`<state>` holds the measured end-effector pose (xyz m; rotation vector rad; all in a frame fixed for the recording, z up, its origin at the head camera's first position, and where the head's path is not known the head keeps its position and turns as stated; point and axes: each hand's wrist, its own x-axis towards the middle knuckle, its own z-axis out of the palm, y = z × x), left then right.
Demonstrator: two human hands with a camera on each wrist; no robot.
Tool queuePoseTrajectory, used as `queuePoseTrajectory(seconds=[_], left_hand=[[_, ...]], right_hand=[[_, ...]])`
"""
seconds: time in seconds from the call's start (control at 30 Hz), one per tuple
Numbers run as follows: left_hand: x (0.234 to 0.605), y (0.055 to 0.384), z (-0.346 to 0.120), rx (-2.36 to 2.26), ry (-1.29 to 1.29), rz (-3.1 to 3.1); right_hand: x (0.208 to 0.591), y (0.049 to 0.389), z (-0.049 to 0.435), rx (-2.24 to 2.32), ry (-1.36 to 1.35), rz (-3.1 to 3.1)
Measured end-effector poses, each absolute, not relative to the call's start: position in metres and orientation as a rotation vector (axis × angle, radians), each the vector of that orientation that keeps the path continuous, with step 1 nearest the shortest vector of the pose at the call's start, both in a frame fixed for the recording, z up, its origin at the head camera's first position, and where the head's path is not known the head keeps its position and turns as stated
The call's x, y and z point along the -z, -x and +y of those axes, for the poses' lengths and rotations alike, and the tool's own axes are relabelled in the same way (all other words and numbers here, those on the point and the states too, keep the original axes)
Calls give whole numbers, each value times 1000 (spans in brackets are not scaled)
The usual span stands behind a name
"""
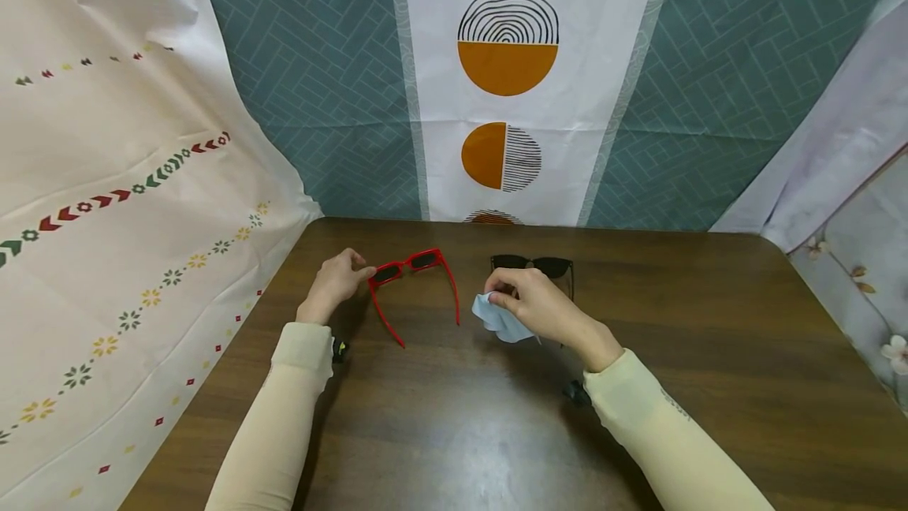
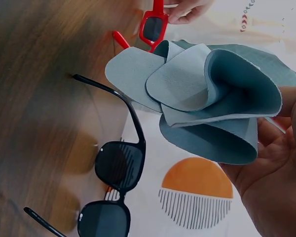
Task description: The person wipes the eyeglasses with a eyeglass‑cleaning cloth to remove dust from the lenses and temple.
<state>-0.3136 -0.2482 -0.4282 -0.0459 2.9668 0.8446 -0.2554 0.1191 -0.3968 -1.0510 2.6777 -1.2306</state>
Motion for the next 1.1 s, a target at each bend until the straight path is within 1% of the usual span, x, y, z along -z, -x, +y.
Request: queuePoseTrajectory(seconds=[0.5, 0.63, 0.87, 1.1], left_hand=[[444, 315, -257, -1028, 72, 2908], [445, 317, -258, -1210, 99, 2850], [448, 320, -260, -1710, 131, 2465], [451, 322, -260, -1784, 205, 2397]], right_hand=[[399, 255, 116, 1214, 1034, 2682], [399, 255, 116, 1227, 1040, 2675], [403, 255, 111, 1295, 1054, 2653], [404, 255, 103, 1312, 1045, 2660]])
